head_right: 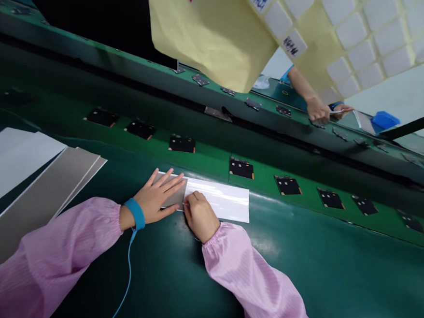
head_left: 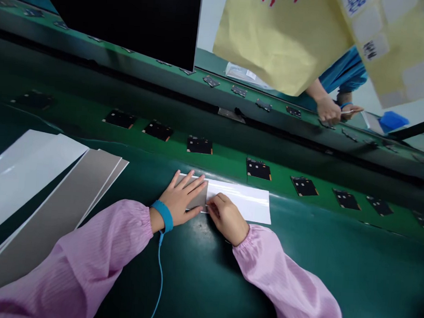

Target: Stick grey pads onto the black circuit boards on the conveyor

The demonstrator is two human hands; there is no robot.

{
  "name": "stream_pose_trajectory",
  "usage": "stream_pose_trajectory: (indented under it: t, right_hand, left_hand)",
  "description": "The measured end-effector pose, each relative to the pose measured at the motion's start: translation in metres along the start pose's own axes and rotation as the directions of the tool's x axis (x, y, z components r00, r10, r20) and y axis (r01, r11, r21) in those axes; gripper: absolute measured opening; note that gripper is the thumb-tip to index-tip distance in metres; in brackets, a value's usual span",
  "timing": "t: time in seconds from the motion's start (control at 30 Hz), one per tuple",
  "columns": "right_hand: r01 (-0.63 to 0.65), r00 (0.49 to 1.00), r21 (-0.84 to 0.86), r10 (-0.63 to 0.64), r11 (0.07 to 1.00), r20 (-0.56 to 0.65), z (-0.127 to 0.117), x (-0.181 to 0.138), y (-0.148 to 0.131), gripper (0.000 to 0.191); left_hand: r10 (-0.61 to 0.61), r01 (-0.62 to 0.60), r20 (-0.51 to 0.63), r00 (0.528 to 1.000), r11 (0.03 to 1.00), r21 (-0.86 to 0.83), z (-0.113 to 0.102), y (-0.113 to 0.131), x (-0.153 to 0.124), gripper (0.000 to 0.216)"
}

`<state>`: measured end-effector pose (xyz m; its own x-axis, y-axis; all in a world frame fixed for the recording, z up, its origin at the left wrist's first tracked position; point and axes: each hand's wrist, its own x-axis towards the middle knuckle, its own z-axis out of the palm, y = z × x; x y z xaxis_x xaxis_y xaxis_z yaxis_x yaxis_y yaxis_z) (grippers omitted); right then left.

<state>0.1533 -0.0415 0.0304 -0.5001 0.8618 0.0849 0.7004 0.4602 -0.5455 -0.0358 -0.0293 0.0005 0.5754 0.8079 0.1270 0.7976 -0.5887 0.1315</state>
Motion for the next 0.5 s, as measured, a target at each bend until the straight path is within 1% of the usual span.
stream_pose_trajectory:
  t: [0.07, 0.3, 0.5]
  right_hand:
    - [-0.037, 0.999, -0.008, 0.037, 0.999, 0.030, 0.0033, 0.0007, 0.0015, 0.011]
    - [-0.103, 0.993, 0.008, 0.103, 0.995, 0.066, -0.0005, 0.0051, 0.0039, 0.010]
    - [-0.106, 0.994, -0.036, 0.107, 0.994, 0.009, 0.0034, 0.0041, 0.0006, 0.011]
  left_hand:
    - [0.001, -0.001, 0.002, 1.000, 1.000, -0.006, -0.0006, 0.0000, -0.0001, 0.065]
    - [-0.002, 0.002, 0.007, 1.000, 1.000, -0.010, -0.0017, 0.0003, -0.0002, 0.065]
    - [-0.006, 0.006, 0.009, 1.000, 1.000, 0.002, -0.0009, -0.0001, -0.0005, 0.064]
